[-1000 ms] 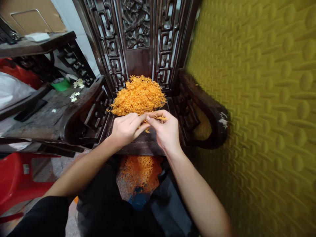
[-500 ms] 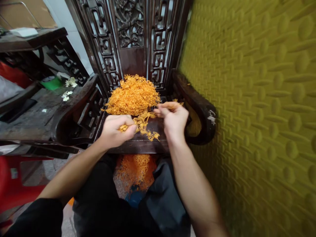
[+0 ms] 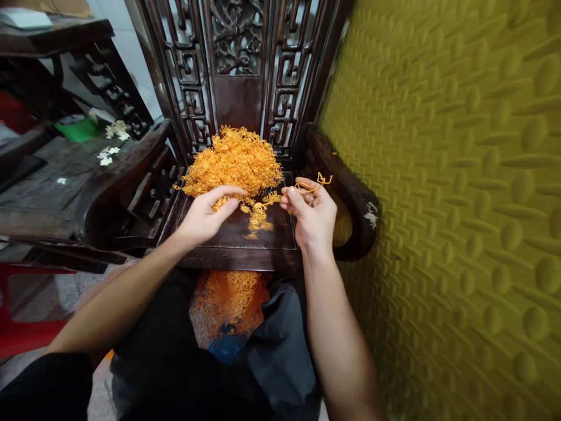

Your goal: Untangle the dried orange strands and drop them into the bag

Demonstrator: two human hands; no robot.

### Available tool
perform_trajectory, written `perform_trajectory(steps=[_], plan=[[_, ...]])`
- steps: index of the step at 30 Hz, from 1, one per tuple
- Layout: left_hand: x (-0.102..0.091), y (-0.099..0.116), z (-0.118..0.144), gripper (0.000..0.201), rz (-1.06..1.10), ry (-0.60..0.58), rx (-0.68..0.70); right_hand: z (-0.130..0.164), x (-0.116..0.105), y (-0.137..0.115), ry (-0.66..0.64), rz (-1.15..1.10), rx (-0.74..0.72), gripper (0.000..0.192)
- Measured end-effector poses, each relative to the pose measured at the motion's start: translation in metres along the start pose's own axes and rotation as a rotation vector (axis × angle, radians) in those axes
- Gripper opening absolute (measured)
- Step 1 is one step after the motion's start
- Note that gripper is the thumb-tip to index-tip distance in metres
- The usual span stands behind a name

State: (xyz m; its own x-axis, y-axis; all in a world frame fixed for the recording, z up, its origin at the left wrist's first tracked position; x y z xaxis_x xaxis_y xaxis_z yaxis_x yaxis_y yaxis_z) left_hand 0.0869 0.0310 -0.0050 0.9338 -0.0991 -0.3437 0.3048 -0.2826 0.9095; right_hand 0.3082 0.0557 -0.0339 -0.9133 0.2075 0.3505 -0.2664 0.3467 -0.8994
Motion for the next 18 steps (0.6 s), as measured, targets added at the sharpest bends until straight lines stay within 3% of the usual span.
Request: perform_trajectory(steps=[3,6,12,15,18], plan=[[-0.005,-0.008,-0.005,0.031,-0.077,0.017,-0.090,0.003,0.005,-0.006,-0.086,-0.046,-0.026,0.047],[-0.014,-0.015,-0.010,0.043,-0.088,0.116,-0.151,0.008,0.013,-0.013,-0.150,-0.114,-0.031,0.045],[-0.020,-0.014,-0.015,0.034,-0.142,0.135,-0.069,0.020,0.026,-0.021,-0.233,-0.129,-0.080,0.049],[-0.017,-0.009,-0.016,0.034,-0.129,0.051,0.006,0.028,0.029,-0.019,-0.265,-0.054,-0.120,0.051],[-0.010,-0.007,-0.017,0.038,-0.050,-0.186,-0.037,0.037,0.032,-0.018,-0.286,-0.013,-0.171,0.052]])
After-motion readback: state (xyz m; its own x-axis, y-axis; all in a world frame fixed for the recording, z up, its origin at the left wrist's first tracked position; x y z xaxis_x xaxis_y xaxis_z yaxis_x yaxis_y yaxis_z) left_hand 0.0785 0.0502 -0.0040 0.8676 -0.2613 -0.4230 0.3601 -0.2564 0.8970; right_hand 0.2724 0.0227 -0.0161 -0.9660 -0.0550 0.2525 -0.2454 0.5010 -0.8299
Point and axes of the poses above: each hand's wrist, its own z-axis away from the middle knuckle, its own x-axis out of the palm, y = z × x, the point moved 2 cm from there along -z, towards the middle knuckle, and after that the axes turned 7 degrees about -x, right-handed, at the moved point
